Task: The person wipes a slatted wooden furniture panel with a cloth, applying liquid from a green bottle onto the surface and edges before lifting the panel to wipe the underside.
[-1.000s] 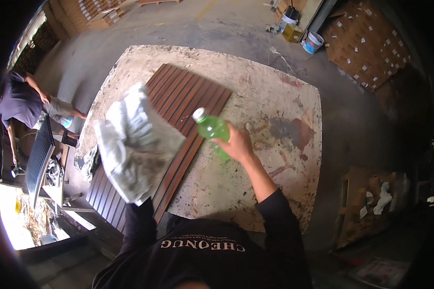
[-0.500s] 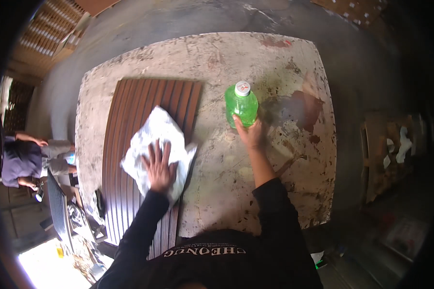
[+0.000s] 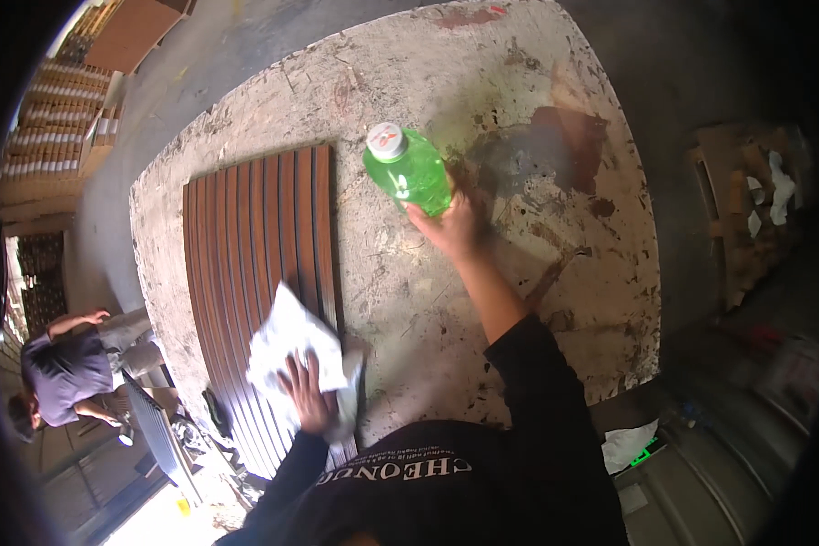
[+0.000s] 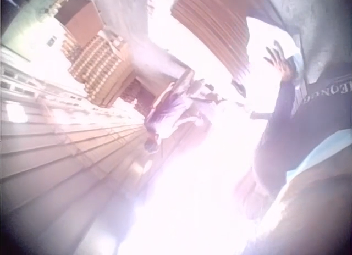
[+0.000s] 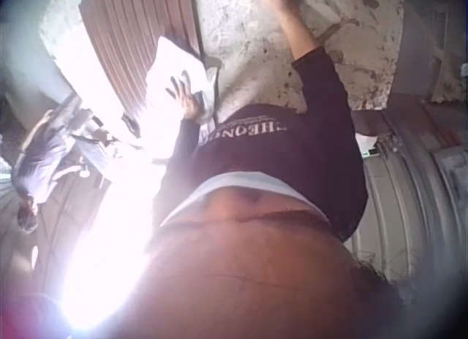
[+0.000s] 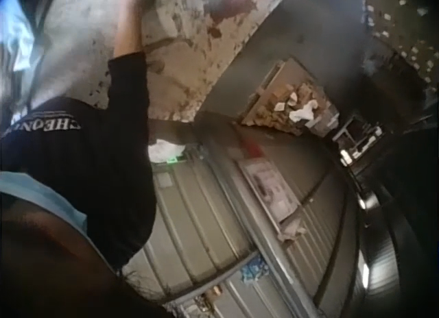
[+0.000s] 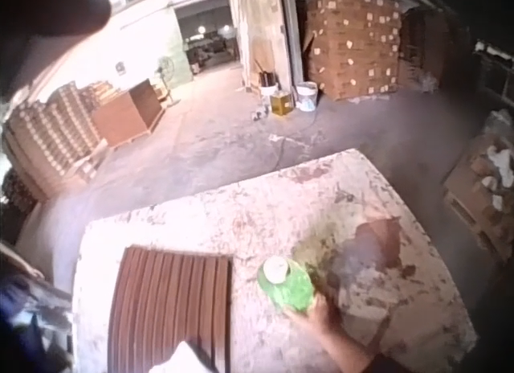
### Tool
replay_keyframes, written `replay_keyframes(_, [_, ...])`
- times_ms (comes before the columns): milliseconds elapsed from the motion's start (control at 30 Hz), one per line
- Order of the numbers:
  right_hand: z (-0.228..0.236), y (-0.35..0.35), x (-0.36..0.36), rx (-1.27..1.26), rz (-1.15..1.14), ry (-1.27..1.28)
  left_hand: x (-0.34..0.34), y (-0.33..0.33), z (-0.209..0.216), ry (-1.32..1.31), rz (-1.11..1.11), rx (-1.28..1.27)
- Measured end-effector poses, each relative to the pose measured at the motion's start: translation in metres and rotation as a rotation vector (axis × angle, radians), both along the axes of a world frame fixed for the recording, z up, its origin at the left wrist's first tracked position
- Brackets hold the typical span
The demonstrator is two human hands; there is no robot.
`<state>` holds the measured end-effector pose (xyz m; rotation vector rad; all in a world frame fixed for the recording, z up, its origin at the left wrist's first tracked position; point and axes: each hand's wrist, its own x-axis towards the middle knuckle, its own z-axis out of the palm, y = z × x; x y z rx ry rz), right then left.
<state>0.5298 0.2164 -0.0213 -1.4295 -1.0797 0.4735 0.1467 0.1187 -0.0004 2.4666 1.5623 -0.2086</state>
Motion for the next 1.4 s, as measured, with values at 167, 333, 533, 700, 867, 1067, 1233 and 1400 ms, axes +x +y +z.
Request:
replay_keyframes(167, [-0.019,-0.006,-0.001,-0.266,-0.146,-0.145,0.053,0.056,0.016,-0.053,-0.086,0.043])
replay_keyframes(333, [0.003,-0.002,-0.001,-0.151,-0.146,-0.229,0.165,0.225,0.014,-0.104,-0.193,0.242])
replay_keyframes(533, [-0.01,0.008,-0.003,-0.111,-0.13,-0.313,0.158,0.231,0.006,-0.126,-0.177,0.245])
replay_keyframes(700, [-0.012,0.003,0.016,-0.082,-0.13,-0.352,0.038,0.034,0.005,0.044,-0.166,0.023])
replay_keyframes(867, [-0.033,-0.003,-0.006,-0.415,-0.266,-0.414,0.076,0.074,0.022,-0.044,-0.166,0.083])
replay_keyframes(1067, [-0.007,-0.007,-0.003,-0.173,-0.235,-0.447,0.19,0.246,0.001,-0.182,-0.092,0.241])
replay_keyframes(1233, [0.007,-0.01,0.001,-0.068,-0.207,-0.34,0.205,0.265,0.003,-0.202,-0.029,0.212])
replay_keyframes(1400, [0.008,-0.003,0.002,-0.163,-0.155,-0.236,0.102,0.109,0.017,-0.037,-0.051,0.089])
